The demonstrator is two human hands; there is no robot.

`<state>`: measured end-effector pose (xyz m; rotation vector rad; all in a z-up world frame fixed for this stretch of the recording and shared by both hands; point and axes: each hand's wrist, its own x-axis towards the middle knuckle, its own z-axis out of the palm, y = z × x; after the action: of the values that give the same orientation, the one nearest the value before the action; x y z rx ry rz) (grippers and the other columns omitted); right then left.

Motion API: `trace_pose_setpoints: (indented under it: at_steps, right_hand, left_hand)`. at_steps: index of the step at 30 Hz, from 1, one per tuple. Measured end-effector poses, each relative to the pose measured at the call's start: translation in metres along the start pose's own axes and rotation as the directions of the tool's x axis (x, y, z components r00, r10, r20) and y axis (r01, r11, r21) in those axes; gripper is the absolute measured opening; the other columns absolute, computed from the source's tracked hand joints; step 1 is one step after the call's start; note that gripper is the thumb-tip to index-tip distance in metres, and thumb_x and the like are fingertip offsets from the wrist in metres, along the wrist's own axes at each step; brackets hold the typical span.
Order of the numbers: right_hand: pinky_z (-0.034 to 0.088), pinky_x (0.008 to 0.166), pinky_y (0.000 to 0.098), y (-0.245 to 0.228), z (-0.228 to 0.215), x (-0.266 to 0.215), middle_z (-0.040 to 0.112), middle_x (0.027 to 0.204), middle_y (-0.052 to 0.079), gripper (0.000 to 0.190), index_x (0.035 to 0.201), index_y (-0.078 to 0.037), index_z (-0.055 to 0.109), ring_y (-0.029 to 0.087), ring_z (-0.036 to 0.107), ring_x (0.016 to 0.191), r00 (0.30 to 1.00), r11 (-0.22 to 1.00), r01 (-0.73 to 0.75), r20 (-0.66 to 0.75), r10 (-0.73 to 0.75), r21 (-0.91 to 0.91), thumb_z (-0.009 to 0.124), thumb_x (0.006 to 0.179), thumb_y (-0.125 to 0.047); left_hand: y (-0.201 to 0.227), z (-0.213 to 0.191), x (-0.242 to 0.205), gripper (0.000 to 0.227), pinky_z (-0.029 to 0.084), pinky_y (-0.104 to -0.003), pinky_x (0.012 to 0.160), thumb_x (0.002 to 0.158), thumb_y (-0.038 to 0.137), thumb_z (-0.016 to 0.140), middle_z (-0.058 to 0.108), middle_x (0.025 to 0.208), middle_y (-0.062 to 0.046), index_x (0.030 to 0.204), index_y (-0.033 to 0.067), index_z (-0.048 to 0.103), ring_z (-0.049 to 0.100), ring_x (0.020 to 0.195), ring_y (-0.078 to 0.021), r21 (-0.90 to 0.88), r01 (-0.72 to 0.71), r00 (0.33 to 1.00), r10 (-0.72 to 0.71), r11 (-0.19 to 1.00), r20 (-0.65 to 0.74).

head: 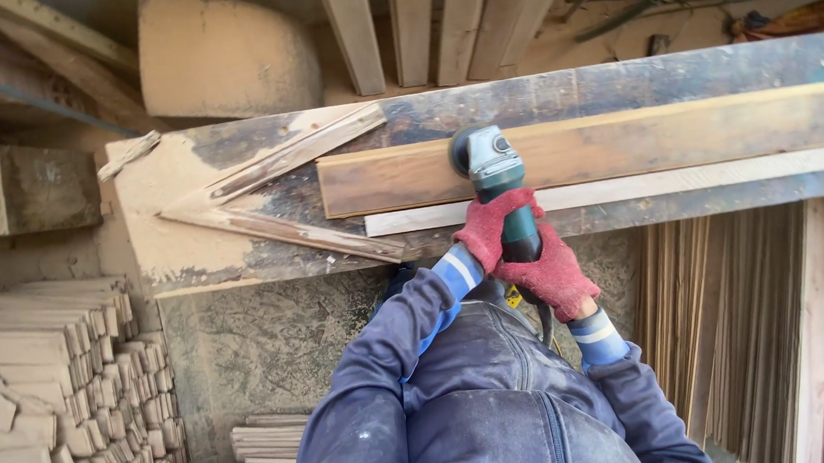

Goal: Sanding a wooden plank using a handheld angle grinder with a sanding disc.

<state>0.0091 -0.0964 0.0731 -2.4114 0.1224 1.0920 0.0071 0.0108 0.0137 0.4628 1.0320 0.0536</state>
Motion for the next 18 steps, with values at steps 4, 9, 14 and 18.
trace_pose_setpoints:
  at_steps: [4, 9, 14, 18]
  right_hand:
    - [0.053, 0.096, 0.0477, -0.034, 0.024, -0.010, 0.073, 0.106, 0.017, 0.083, 0.119, -0.021, 0.066, 0.036, 0.068, 0.111, 0.994, 0.992, 0.062, 0.094, -0.052, -0.114, 0.098, 0.046, -0.044]
    - [0.053, 0.097, 0.0456, -0.057, 0.061, -0.014, 0.073, 0.108, 0.011, 0.084, 0.120, -0.026, 0.066, 0.032, 0.068, 0.112, 0.982, 0.978, 0.116, 0.169, -0.086, -0.175, 0.098, 0.045, -0.048]
    - [0.054, 0.099, 0.0454, -0.076, 0.085, -0.024, 0.073, 0.110, 0.014, 0.088, 0.128, -0.029, 0.063, 0.034, 0.068, 0.114, 0.964, 0.966, 0.155, 0.244, -0.103, -0.208, 0.095, 0.049, -0.048]
    - [0.053, 0.103, 0.0451, -0.085, 0.083, -0.029, 0.072, 0.116, 0.013, 0.089, 0.134, -0.033, 0.059, 0.032, 0.066, 0.119, 0.936, 0.941, 0.196, 0.338, -0.095, -0.277, 0.092, 0.053, -0.046]
  left_hand:
    - [0.023, -0.041, 0.001, 0.034, 0.065, -0.042, 0.065, 0.062, 0.016, 0.087, 0.073, 0.072, -0.019, 0.089, 0.0040, 0.070, 0.076, 0.067, -0.0302, -0.011, -0.020, 1.000, 0.019, 1.000, -0.022]
    - [0.048, -0.091, -0.014, 0.032, 0.064, -0.043, 0.067, 0.066, 0.014, 0.086, 0.073, 0.075, -0.021, 0.091, 0.0004, 0.071, 0.076, 0.069, -0.0309, -0.182, -0.103, 0.993, 0.090, 0.978, -0.076]
    - [0.064, -0.132, -0.020, 0.033, 0.065, -0.045, 0.073, 0.066, 0.018, 0.085, 0.075, 0.083, -0.019, 0.093, 0.0027, 0.072, 0.077, 0.078, -0.0311, -0.261, -0.143, 0.988, 0.122, 0.955, -0.097]
    - [0.073, -0.141, -0.038, 0.027, 0.065, -0.045, 0.066, 0.074, 0.019, 0.080, 0.074, 0.081, -0.025, 0.093, 0.0015, 0.072, 0.076, 0.069, -0.0336, -0.290, -0.170, 0.985, 0.155, 0.942, -0.073]
